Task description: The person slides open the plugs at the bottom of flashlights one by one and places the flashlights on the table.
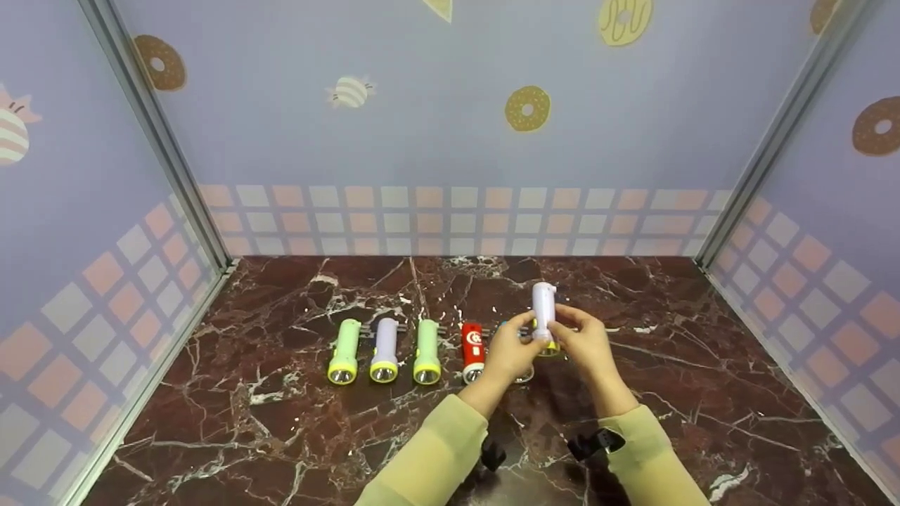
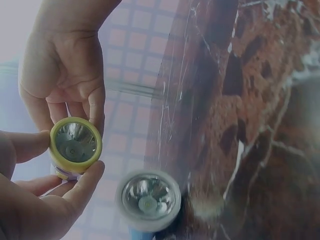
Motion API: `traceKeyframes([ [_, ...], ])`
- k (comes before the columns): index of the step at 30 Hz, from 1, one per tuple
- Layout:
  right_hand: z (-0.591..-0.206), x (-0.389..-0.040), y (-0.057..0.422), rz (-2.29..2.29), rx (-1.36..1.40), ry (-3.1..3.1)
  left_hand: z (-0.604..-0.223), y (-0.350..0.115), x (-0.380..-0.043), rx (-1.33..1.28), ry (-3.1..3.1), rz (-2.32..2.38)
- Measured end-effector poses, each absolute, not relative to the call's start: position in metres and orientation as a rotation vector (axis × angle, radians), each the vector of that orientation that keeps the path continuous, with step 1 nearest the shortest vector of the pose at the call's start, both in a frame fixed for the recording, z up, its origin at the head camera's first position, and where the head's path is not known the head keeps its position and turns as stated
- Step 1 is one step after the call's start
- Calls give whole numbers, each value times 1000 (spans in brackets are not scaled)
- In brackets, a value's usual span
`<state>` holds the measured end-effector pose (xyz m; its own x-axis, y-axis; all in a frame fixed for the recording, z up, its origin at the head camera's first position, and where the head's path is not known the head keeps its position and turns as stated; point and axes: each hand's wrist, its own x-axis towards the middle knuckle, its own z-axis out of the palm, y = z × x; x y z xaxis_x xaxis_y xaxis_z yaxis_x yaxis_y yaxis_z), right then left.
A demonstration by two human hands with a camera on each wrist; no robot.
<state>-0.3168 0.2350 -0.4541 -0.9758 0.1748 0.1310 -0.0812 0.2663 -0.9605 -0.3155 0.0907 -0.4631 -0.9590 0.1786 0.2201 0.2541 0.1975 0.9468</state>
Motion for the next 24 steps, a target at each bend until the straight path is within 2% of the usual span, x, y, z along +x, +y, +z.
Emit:
traceKeyframes([
  [24, -463, -306, 187, 1871, 38, -2216, -470, 42, -299, -430, -2309, -1908],
])
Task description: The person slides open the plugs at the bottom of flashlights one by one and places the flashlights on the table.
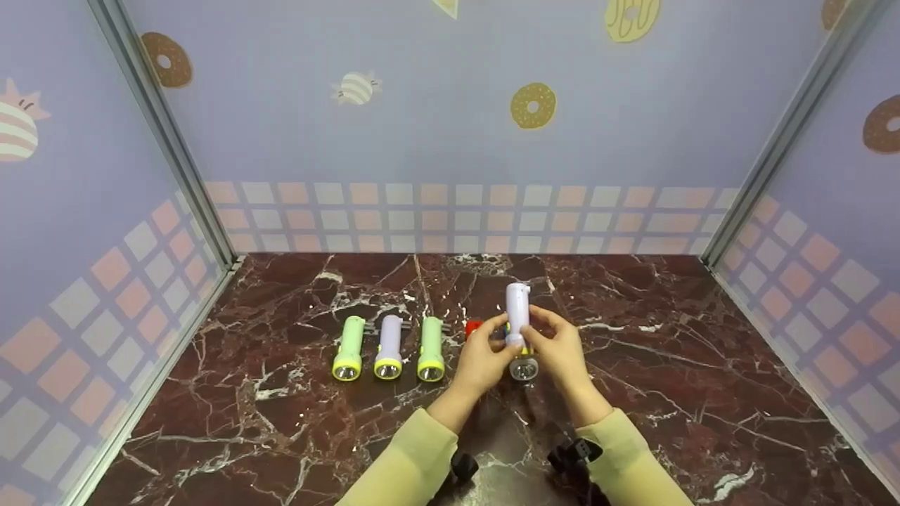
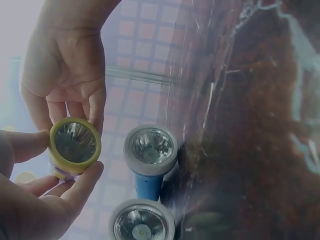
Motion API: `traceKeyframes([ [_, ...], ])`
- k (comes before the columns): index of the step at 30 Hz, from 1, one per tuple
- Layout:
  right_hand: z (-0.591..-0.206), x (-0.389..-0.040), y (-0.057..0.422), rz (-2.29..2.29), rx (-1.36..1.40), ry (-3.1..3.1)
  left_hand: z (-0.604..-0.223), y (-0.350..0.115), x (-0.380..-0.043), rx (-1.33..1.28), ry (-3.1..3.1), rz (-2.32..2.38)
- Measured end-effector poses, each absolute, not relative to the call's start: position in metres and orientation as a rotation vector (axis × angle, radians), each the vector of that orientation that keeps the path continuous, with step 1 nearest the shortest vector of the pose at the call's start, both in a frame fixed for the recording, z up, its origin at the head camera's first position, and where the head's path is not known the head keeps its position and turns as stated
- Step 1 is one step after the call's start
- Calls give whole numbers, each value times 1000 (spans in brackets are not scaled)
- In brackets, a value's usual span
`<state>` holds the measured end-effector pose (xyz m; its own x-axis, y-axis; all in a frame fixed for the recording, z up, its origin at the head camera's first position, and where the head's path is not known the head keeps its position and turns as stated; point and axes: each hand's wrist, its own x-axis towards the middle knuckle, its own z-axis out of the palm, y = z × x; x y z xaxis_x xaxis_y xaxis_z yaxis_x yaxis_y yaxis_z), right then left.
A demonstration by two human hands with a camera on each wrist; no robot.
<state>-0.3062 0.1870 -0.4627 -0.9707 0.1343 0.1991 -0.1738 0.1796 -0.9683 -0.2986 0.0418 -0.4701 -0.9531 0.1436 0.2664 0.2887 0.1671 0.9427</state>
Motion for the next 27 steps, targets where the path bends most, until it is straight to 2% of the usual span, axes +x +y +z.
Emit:
traceKeyframes([
  [27, -472, -303, 180, 1938, 124, -2139, -482, 30, -292, -532, -2114, -2068],
])
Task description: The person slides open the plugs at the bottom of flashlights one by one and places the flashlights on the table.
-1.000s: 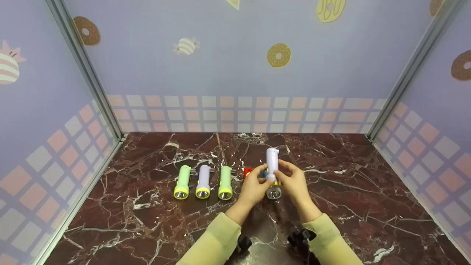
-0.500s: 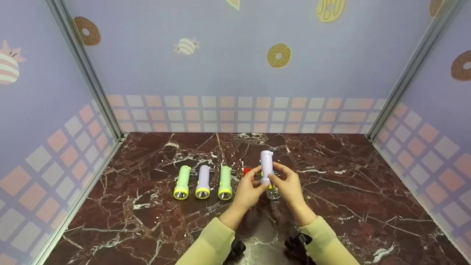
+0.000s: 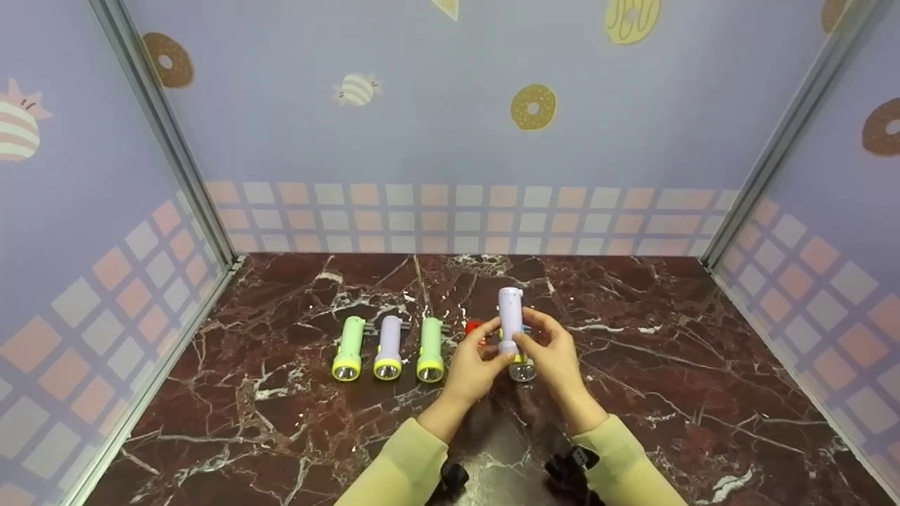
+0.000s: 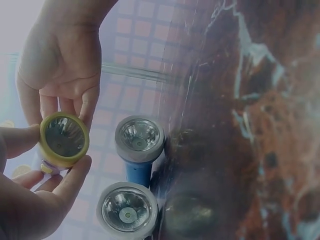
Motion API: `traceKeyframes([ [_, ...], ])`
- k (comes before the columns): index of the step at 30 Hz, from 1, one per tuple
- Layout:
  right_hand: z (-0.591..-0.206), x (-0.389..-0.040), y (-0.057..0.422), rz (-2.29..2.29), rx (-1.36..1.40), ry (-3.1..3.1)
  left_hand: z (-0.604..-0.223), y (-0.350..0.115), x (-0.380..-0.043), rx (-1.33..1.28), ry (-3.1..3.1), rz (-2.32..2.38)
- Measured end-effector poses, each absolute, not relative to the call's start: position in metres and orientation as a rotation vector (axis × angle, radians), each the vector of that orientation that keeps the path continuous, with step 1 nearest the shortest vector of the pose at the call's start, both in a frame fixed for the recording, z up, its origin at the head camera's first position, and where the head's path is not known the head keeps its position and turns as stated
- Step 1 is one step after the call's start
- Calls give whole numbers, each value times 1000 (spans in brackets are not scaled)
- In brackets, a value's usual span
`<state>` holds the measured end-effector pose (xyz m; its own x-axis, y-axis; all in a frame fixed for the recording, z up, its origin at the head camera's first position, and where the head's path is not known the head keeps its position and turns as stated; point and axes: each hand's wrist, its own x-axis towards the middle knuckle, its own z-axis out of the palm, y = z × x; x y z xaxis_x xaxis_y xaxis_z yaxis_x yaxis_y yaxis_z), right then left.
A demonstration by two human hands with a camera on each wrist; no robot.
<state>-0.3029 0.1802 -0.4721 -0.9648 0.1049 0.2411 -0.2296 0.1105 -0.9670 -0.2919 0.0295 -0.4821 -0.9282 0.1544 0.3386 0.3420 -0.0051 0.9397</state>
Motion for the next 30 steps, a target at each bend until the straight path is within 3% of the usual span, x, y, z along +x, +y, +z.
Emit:
traceKeyframes([
  [30, -480, -306, 185, 1924, 216, -2105, -487, 33, -289, -499, -2241, -1926],
])
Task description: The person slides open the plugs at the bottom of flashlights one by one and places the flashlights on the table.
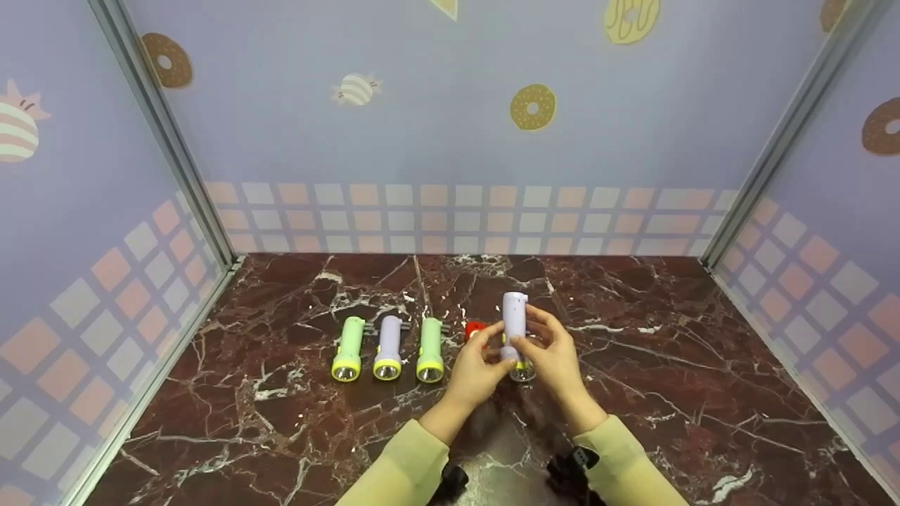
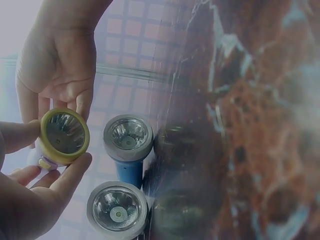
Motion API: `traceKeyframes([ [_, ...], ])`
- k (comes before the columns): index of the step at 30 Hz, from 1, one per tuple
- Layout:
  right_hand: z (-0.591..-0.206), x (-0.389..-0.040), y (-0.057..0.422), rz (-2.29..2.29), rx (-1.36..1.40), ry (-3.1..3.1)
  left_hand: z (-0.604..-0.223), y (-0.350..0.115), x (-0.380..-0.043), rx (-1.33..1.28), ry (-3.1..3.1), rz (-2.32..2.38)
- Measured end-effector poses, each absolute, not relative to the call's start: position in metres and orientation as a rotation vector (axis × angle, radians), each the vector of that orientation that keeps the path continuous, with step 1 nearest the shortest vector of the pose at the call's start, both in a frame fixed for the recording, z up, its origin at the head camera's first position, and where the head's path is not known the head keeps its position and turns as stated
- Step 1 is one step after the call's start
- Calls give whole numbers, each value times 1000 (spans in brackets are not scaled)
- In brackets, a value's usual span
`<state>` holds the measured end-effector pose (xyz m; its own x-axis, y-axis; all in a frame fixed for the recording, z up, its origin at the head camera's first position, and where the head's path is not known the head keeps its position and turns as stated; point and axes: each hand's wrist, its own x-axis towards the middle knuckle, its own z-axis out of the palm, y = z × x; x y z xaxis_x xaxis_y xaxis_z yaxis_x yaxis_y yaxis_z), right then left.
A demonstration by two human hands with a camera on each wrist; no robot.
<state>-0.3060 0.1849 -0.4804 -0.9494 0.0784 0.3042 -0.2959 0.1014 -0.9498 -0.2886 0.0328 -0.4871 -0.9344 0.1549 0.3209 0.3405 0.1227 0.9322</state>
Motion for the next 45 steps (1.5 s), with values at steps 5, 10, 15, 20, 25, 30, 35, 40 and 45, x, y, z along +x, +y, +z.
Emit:
traceKeyframes([
  [5, -481, -306, 184, 1926, 196, -2113, -487, 33, -289, -499, -2245, -1923],
  [10, -481, -305, 183, 1945, 185, -2094, -487, 31, -291, -530, -2219, -1971],
  [15, -482, -305, 182, 1963, 178, -2064, -486, 29, -292, -564, -2187, -2033],
  [20, -481, -304, 180, 1980, 182, -2047, -484, 28, -294, -558, -2177, -2003],
  [25, -481, -302, 176, 2009, 190, -2041, -484, 25, -296, -480, -2129, -1982],
  [30, -480, -296, 169, 2025, 212, -2066, -484, 21, -301, -419, -2079, -1987],
  [35, -481, -294, 165, 2017, 234, -2091, -483, 17, -305, -384, -2070, -2013],
  [40, -484, -292, 161, 2035, 245, -2097, -479, 13, -306, -369, -2073, -2069],
  [45, -487, -289, 157, 2019, 263, -2127, -478, 9, -306, -372, -2090, -2043],
])
